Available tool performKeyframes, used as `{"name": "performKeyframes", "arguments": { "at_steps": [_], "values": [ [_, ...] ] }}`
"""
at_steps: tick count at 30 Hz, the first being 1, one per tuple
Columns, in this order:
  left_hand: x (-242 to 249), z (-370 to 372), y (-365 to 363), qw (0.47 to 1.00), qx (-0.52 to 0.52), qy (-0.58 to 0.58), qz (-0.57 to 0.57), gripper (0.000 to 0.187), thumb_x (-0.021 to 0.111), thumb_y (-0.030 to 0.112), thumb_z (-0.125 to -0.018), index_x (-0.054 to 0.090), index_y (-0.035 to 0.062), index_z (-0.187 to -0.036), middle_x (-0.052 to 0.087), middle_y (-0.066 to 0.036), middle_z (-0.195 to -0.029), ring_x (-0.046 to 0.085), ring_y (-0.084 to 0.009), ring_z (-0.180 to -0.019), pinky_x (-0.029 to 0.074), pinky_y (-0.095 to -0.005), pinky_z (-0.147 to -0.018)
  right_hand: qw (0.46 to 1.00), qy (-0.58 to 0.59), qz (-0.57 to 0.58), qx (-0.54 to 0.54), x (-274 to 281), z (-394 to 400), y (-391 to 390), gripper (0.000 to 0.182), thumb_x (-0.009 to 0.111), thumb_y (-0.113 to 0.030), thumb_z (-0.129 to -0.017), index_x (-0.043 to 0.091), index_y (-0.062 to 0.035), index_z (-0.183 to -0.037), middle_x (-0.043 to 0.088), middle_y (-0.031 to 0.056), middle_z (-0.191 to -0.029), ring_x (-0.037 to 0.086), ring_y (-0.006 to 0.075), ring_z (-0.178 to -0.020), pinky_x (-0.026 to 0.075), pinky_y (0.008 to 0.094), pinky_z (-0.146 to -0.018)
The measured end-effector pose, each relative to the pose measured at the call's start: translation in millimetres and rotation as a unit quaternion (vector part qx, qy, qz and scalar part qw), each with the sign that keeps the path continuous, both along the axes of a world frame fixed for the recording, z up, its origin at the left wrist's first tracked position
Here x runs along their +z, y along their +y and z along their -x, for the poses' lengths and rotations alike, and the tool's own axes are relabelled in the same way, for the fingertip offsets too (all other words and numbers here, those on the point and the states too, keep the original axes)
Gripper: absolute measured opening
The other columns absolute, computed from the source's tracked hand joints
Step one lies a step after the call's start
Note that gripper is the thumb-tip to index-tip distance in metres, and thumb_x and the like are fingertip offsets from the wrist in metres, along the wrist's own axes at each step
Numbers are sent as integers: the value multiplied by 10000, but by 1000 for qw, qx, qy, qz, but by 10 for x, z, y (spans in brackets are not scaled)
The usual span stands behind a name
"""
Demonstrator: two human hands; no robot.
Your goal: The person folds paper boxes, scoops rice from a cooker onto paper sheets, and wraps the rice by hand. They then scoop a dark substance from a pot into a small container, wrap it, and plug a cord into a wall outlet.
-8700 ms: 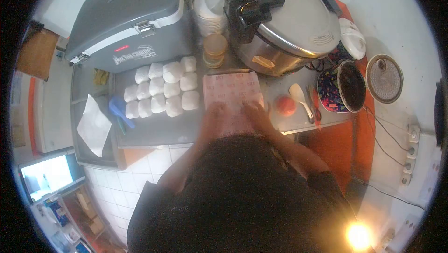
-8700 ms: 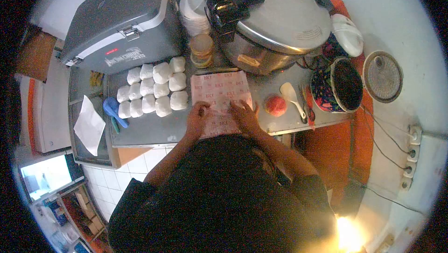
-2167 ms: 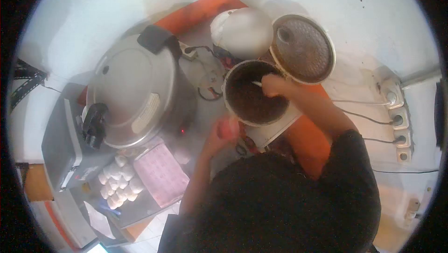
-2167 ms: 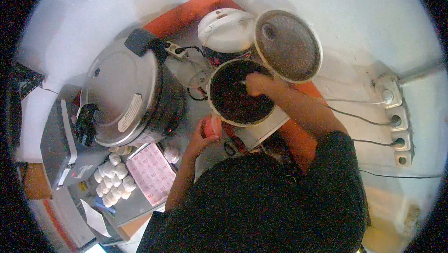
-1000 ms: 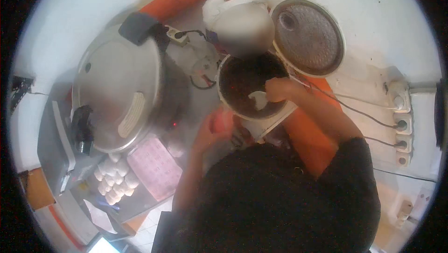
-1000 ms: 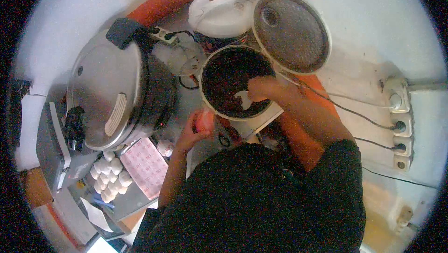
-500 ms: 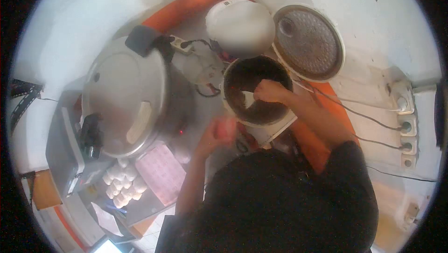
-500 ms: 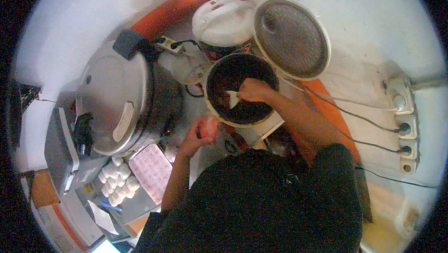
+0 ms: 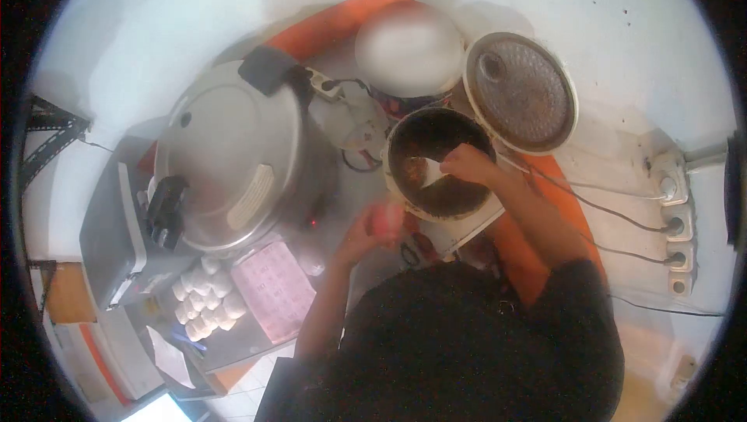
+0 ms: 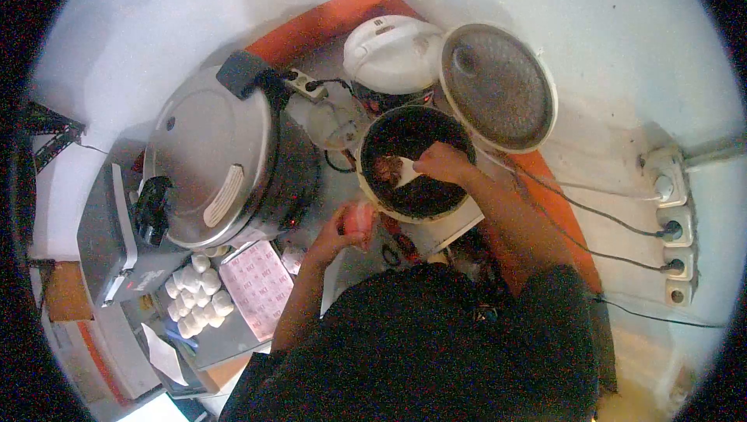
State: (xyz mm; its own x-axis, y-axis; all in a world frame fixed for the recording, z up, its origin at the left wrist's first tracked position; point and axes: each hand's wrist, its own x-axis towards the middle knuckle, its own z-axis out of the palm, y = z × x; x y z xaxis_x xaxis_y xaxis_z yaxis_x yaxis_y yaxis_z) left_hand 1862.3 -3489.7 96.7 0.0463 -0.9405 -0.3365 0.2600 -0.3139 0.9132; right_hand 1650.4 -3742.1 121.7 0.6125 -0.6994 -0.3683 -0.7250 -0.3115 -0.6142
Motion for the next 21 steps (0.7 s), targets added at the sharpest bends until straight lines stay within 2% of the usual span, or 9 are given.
{"name": "performKeyframes", "arguments": {
  "at_steps": [4, 7, 10, 13, 16, 17, 19, 20, 21],
  "values": [
    [-91, -94, 34, 997, 47, -53, -20, 922, 815, 309, -708, 321, 45, -1441, 481, -126, -1359, 480, -258, -1247, 400, -391, -1045, 1000, -3, 7, -13, 123, 120, -15, 328, 596, -349, -756, 686, -41, -690, 633, 119, -653, 624, 268, -621, 496, 422, -664],
    [440, -40, -136, 992, 125, -25, -3, 865, 768, 333, -766, 311, 50, -1444, 462, -128, -1374, 479, -268, -1243, 391, -389, -1049, 999, -6, 40, -28, 268, 254, 46, 307, 590, -326, -791, 708, -42, -804, 651, 116, -692, 643, 257, -656, 505, 414, -683],
    [738, 95, -435, 988, 131, -61, 62, 790, 702, 345, -839, 279, 64, -1444, 457, -124, -1369, 471, -275, -1243, 395, -389, -1042, 985, -59, -80, -143, 683, 341, 277, 282, 578, -283, -830, 704, -49, -925, 677, 142, -754, 651, 264, -682, 506, 412, -690],
    [647, 387, -857, 974, 169, -76, 128, 706, 623, 341, -911, 235, 77, -1439, 473, -114, -1338, 471, -276, -1231, 404, -396, -1029, 985, -62, -90, -135, 1054, 388, 540, 277, 539, -223, -876, 678, -34, -1021, 677, 176, -789, 645, 301, -701, 502, 413, -696],
    [438, 572, -1176, 975, 173, 45, 130, 650, 560, 332, -955, 187, 98, -1434, 482, -95, -1315, 506, -263, -1183, 414, -406, -1010, 995, -56, 45, -70, 1422, 355, 972, 299, 532, -175, -886, 639, -35, -1128, 630, 183, -801, 615, 335, -755, 484, 414, -712],
    [512, 712, -1229, 960, 220, 139, 100, 528, 508, 350, -967, 319, 96, -1390, 526, -83, -1275, 543, -251, -1138, 420, -402, -1001, 991, -90, 78, -56, 1265, 390, 1093, 313, 533, -157, -885, 617, -41, -1164, 603, 185, -818, 599, 346, -778, 477, 419, -718],
    [571, 767, -1323, 951, 136, 237, 144, 439, 445, 352, -969, 426, 85, -1317, 565, -84, -1228, 555, -248, -1131, 433, -398, -990, 977, -156, 142, -27, 804, 443, 1269, 360, 536, -123, -884, 574, -53, -1235, 550, 190, -853, 567, 367, -824, 462, 430, -732],
    [597, 793, -1364, 940, 95, 285, 162, 420, 414, 354, -970, 480, 79, -1281, 584, -85, -1205, 560, -246, -1128, 439, -396, -984, 975, -163, 144, -34, 777, 448, 1332, 379, 540, -116, -883, 555, -58, -1258, 529, 193, -870, 559, 371, -837, 459, 433, -735],
    [800, 887, -1358, 926, 141, 331, 113, 325, 467, 333, -936, 592, 53, -1046, 597, -32, -984, 557, -134, -954, 435, -306, -837, 974, -170, 145, -40, 754, 448, 1392, 401, 543, -109, -883, 537, -63, -1281, 509, 196, -887, 551, 374, -849, 455, 436, -738]
  ]
}}
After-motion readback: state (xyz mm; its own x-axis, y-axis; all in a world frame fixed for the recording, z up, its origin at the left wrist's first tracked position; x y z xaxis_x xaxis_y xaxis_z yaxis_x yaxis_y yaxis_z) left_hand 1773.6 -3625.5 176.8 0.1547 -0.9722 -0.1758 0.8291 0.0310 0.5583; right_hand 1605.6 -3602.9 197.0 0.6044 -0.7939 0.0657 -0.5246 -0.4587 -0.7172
